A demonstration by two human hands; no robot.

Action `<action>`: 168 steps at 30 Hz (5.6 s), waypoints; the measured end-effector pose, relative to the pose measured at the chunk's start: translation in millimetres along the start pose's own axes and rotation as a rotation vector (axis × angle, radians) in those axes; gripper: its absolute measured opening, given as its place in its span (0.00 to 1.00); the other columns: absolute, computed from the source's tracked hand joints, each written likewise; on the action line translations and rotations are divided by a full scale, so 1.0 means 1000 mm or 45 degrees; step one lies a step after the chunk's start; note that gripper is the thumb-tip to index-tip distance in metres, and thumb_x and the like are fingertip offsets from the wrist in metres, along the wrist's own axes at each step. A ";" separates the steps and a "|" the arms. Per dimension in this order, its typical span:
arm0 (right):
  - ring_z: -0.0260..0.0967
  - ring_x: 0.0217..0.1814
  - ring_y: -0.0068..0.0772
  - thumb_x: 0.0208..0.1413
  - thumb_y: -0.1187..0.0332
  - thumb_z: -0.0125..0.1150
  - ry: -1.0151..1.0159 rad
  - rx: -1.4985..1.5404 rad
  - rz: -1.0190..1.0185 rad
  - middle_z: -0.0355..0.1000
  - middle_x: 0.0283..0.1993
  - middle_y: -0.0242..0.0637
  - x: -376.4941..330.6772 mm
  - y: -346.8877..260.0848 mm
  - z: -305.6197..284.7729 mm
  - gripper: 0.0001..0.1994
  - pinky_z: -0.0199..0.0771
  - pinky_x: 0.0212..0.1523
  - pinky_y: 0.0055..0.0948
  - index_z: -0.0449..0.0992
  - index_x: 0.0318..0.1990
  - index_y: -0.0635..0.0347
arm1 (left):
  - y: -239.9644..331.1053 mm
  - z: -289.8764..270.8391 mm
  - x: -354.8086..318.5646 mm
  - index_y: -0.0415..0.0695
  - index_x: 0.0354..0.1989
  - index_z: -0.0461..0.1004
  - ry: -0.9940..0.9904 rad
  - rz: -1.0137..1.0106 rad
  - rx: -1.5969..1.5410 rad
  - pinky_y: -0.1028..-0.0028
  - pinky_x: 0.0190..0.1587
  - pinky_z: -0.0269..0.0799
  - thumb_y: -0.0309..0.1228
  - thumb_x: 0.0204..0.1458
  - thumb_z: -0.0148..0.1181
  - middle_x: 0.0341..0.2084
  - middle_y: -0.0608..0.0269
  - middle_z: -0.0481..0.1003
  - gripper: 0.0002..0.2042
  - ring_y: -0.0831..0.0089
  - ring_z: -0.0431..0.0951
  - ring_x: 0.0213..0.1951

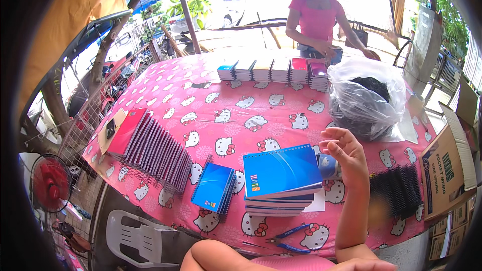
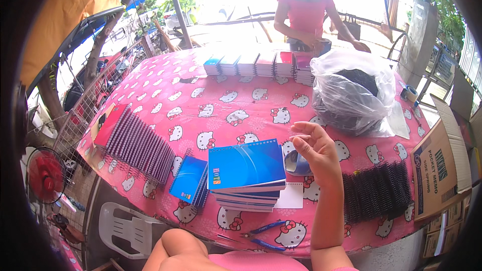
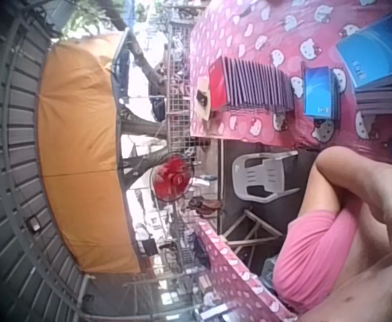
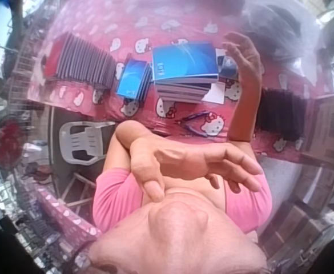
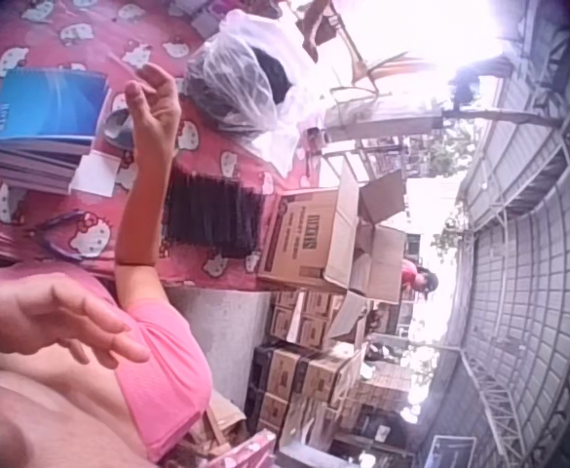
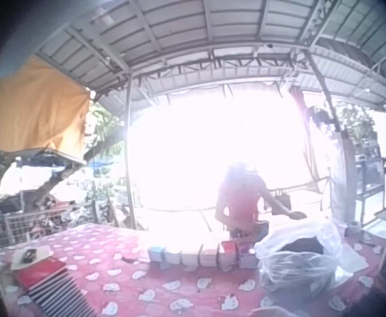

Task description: The person assembles notebooks by threading a spiral wire through the pre-punched holes of a stack of pages and covers, then uses pliers to trim and secure the wire.

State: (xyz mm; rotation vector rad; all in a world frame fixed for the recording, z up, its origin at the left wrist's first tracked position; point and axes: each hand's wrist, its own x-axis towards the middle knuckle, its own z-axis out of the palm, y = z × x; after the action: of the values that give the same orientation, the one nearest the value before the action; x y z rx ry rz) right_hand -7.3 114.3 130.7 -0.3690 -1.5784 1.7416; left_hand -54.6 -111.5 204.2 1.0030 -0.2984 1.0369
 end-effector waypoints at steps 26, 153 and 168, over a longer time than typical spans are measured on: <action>0.70 0.48 0.24 0.58 0.64 0.63 0.002 -0.030 -0.054 0.72 0.48 0.36 0.004 0.003 0.003 0.19 0.68 0.48 0.21 0.70 0.52 0.64 | 0.001 0.036 0.015 0.24 0.64 0.46 0.408 0.289 0.214 0.61 0.61 0.50 0.64 0.22 0.69 0.62 0.37 0.53 0.67 0.55 0.54 0.63; 0.69 0.33 0.16 0.49 0.72 0.68 -0.085 -0.817 -0.371 0.75 0.34 0.31 -0.020 -0.091 0.010 0.08 0.69 0.33 0.19 0.80 0.37 0.60 | 0.110 -0.062 -0.003 0.37 0.34 0.80 1.248 -0.297 2.619 0.76 0.38 0.74 0.29 0.47 0.68 0.29 0.60 0.81 0.10 0.78 0.80 0.32; 0.68 0.38 0.18 0.49 0.69 0.69 -0.473 -0.651 0.248 0.71 0.34 0.28 0.008 -0.108 0.010 0.10 0.69 0.35 0.22 0.78 0.37 0.62 | 0.102 -0.069 -0.003 0.39 0.30 0.80 1.133 -0.134 2.984 0.70 0.42 0.68 0.35 0.47 0.68 0.25 0.59 0.80 0.11 0.67 0.79 0.29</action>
State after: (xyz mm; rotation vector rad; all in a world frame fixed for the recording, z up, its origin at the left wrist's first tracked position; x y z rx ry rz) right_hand 16.1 108.1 236.4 -0.4758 -2.3335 1.5906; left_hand -156.7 -43.8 220.4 2.1864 2.1837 1.3286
